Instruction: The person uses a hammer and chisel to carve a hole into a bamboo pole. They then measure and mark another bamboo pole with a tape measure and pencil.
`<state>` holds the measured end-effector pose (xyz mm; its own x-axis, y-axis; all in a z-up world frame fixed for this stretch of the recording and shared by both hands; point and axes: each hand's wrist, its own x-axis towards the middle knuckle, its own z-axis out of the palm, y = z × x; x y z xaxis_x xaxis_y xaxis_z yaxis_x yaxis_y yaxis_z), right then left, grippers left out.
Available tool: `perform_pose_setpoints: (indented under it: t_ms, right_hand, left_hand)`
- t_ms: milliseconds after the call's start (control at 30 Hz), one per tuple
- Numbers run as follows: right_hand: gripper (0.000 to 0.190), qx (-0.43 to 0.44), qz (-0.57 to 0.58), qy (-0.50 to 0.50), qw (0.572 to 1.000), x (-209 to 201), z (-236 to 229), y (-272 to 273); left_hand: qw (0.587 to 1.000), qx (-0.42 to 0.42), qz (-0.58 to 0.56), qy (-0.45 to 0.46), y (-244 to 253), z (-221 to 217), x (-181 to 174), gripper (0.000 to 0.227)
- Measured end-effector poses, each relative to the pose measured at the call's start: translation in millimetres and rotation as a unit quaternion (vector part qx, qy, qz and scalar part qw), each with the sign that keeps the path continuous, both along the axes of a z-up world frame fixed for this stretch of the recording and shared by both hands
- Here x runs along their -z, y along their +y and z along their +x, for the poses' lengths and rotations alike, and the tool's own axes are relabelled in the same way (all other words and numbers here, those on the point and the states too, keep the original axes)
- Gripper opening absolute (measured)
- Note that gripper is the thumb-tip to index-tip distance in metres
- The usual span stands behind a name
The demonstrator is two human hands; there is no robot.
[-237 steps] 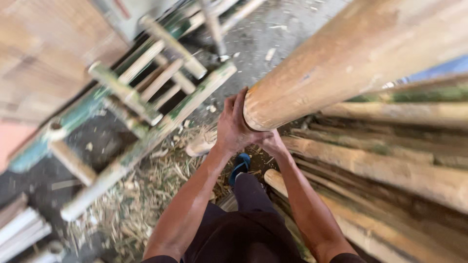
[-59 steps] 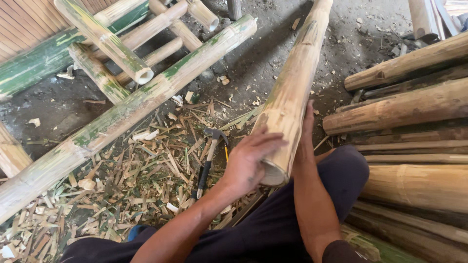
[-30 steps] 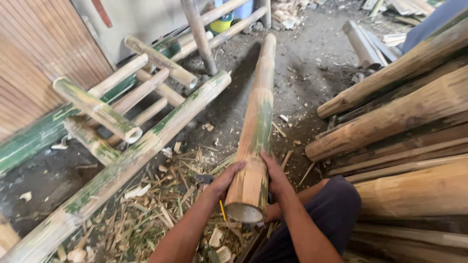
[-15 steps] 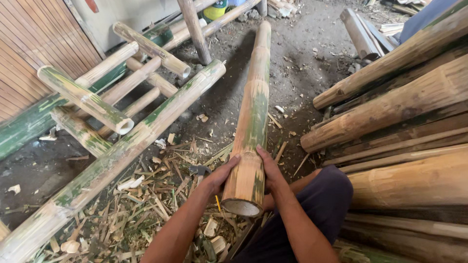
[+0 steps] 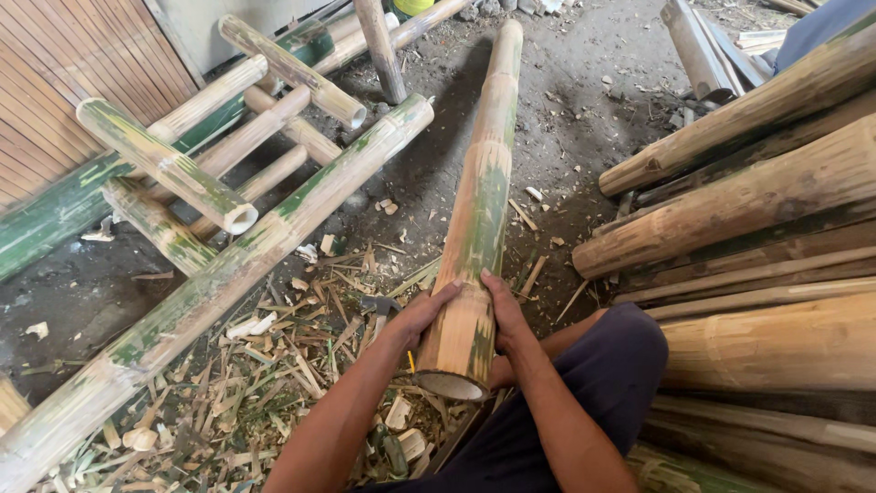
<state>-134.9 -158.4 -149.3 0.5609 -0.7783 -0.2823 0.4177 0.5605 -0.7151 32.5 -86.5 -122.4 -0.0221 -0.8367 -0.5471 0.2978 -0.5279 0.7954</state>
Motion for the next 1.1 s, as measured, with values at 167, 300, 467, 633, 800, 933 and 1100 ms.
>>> perform_pose_setpoints:
  t_ms: [167, 300, 467, 633, 800, 933, 1100]
  right_hand:
    - [0.047, 0.006, 0.003, 0.017, 1.0, -2, 0, 4]
    - [0.047, 0.014, -0.005, 0.022, 1.0, -5, -2, 6]
    - [0.047, 0.023, -0.028, 0.038, 0.999, -10, 0, 9]
    - [0.046, 0.01, -0.023, 0.0, 1.0, -12, 0, 11]
    - [0.045, 0.017, -0.024, 0.007, 1.0, -5, 2, 9]
    - [0.046, 0.027, -0.033, 0.014, 0.999, 2, 2, 8]
    - [0.058, -0.001, 0.076, -0.049, 0.996, 8, 15, 12]
  left_hand:
    - [0.999, -0.031, -0.001, 0.009, 3, -3, -3, 0.088]
    - [0.999, -0.036, 0.015, -0.001, 4, -5, -5, 0.092]
    - [1.0, -0.023, 0.007, -0.012, 7, -4, -2, 0.095]
    - [0.999, -0.033, -0.005, 0.005, 7, -4, 3, 0.09]
    - [0.999, -0.033, -0.02, 0.015, 6, -1, 10, 0.083]
    - [0.999, -0.034, -0.01, 0.01, 6, -3, 7, 0.088]
    - [0.986, -0.007, 0.019, -0.168, 4, 0, -47, 0.1]
